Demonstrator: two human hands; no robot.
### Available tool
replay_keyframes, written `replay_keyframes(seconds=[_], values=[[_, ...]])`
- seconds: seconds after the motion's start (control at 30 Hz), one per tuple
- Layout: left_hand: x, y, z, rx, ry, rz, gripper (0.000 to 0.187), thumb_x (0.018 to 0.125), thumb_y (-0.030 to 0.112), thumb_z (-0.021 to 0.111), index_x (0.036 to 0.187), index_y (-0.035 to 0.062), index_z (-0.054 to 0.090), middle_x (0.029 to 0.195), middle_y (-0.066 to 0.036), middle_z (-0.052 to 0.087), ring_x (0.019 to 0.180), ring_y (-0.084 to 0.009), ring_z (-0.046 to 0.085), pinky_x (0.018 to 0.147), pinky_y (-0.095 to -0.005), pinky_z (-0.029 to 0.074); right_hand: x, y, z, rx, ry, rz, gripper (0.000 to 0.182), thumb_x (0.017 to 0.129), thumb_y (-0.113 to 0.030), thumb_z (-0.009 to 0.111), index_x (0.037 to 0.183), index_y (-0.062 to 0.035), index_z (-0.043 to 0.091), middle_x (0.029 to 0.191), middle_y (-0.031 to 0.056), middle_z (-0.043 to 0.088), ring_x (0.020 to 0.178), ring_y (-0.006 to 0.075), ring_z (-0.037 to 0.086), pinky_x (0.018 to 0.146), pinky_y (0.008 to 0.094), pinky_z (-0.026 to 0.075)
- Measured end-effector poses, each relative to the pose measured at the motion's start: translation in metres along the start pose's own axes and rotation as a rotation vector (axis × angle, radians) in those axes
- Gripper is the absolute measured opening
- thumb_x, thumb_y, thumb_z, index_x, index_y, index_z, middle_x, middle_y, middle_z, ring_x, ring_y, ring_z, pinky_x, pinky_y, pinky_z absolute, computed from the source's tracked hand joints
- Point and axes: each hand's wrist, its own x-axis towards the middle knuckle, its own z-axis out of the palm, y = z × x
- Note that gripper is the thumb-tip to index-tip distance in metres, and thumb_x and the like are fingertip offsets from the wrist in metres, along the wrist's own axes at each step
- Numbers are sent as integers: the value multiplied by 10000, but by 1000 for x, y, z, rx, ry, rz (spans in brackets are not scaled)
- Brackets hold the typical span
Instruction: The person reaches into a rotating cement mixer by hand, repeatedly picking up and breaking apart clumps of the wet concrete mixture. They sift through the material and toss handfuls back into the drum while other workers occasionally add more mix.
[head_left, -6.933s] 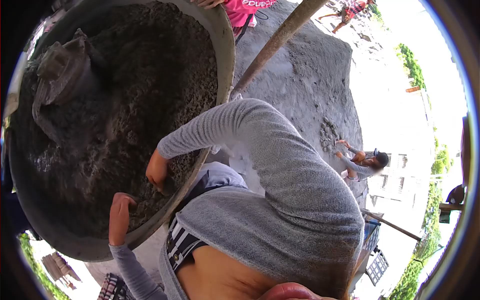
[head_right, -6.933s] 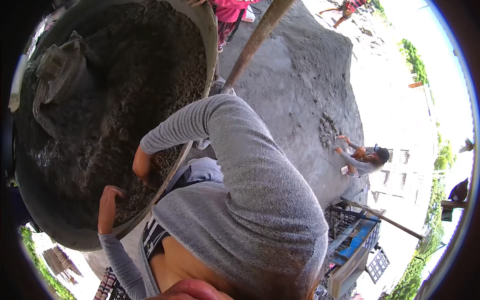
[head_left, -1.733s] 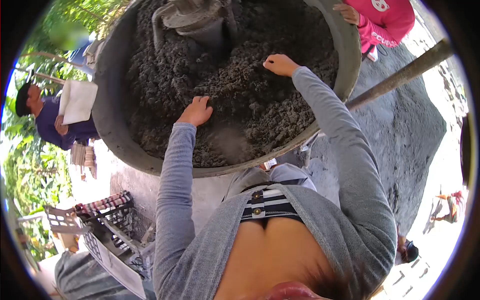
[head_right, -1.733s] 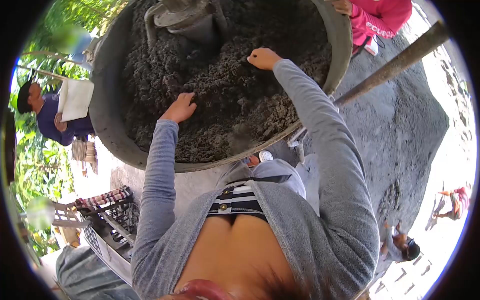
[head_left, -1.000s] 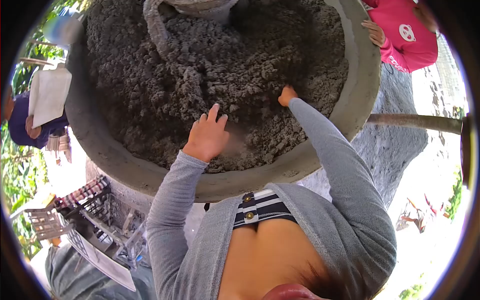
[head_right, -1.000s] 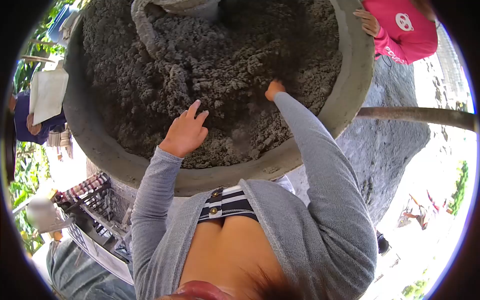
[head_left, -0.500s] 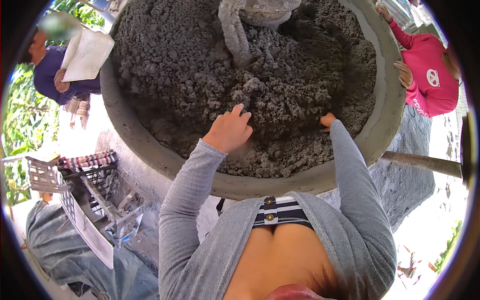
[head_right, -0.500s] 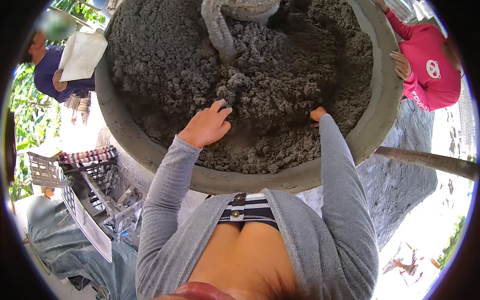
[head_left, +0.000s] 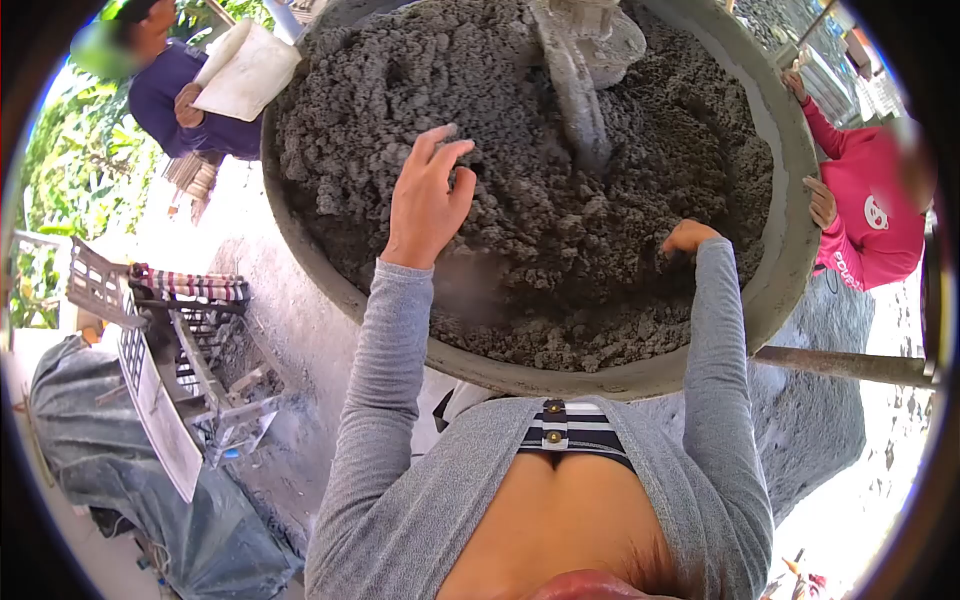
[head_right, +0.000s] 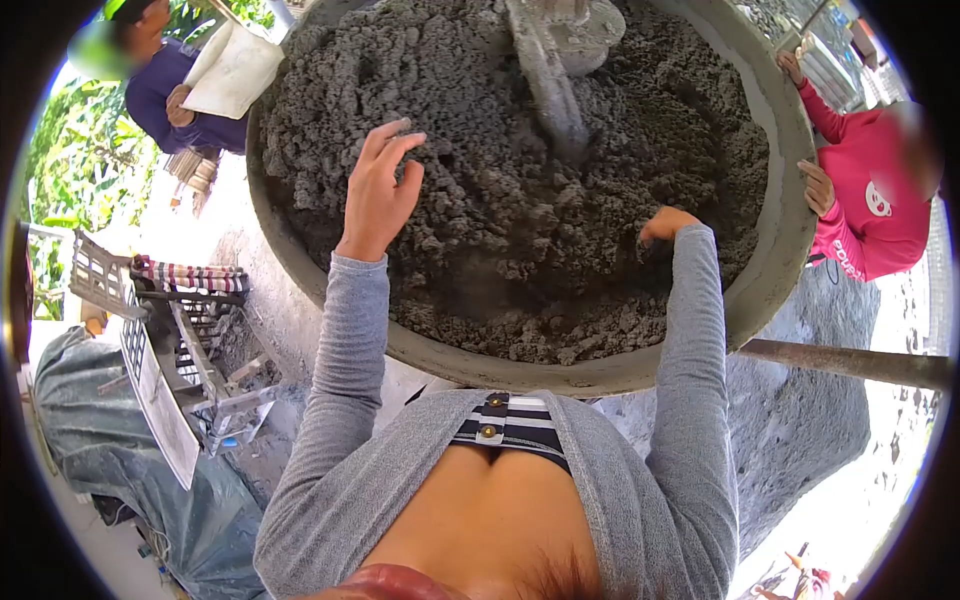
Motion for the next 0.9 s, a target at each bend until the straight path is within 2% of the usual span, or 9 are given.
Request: replay_keyframes(seconds=[0.03, 0.07, 0.23, 0.27, 0.37, 0.43, 0.63, 0.83, 0.9], values=[[1, -1, -11, -11, 32, -14, 239, 841, 70, 567, 1064, 35, 646, 1260, -129, 549, 839, -242, 622, 769, -372, 506, -9, -11, -5, 148, -14, -101, 447, 700, -266, 720, 1079, -33, 675, 1087, 139, 654, 962, 285, 626, 754, 408, 507], [0, -1, -22, 13, 71, 9, 244, 837, 71, 568, 1066, 42, 647, 1261, -127, 550, 838, -240, 623, 765, -368, 507, -3, -11, -5, 245, 80, -262, 371, 693, -248, 722, 975, -13, 667, 925, 116, 661, 808, 242, 617, 647, 407, 489], [1, -4, -70, 112, 175, 125, 256, 834, 69, 549, 1064, 72, 661, 1240, -111, 560, 851, -238, 625, 702, -319, 513, -75, -64, -34, 268, 209, -722, 244, 711, -138, 667, 921, -22, 625, 798, 39, 634, 740, 143, 578, 650, 306, 452], [-3, 5, -83, 28, 109, -35, 259, 838, 73, 544, 1068, 79, 662, 1258, -115, 552, 966, -259, 620, 729, -332, 515, -93, -75, -37, 307, 201, -683, 252, 709, -137, 672, 924, -19, 613, 781, 33, 614, 734, 124, 553, 670, 305, 449], [-9, -9, -98, 102, 142, 55, 263, 840, 74, 546, 1076, 86, 663, 1272, -117, 545, 1089, -287, 583, 795, -351, 507, -113, -75, -41, 235, 257, -713, 303, 700, -183, 689, 941, -15, 617, 771, 61, 578, 734, 171, 529, 702, 331, 437], [-12, -17, -110, 69, 115, 20, 268, 842, 68, 545, 1081, 84, 663, 1286, -128, 537, 1150, -291, 552, 877, -368, 476, -127, -70, -42, 240, 219, -696, 291, 712, -171, 694, 943, -16, 609, 792, 52, 578, 752, 152, 524, 704, 309, 433], [-15, -25, -117, -6, 86, -93, 288, 856, 59, 539, 1111, 91, 669, 1292, -93, 534, 948, -164, 600, 771, -287, 487, -147, -22, -27, 485, 252, -691, 279, 737, -125, 711, 960, -8, 591, 840, 17, 577, 746, 112, 508, 704, 274, 429], [-12, -38, -104, -87, 72, -109, 291, 866, 40, 533, 1114, 100, 672, 1304, -77, 526, 971, -157, 609, 799, -275, 493, -150, 13, -2, 1287, 88, -805, 335, 870, -93, 610, 1171, 36, 536, 1054, 128, 629, 870, 163, 643, 770, 275, 549], [-5, -36, -103, -143, 71, -49, 290, 871, 38, 531, 1114, 104, 675, 1300, -66, 527, 918, -135, 610, 726, -259, 490, -149, 23, -3, 1654, 24, -1002, 406, 904, -40, 527, 1287, 75, 457, 1162, 185, 599, 969, 213, 626, 744, 270, 531]])
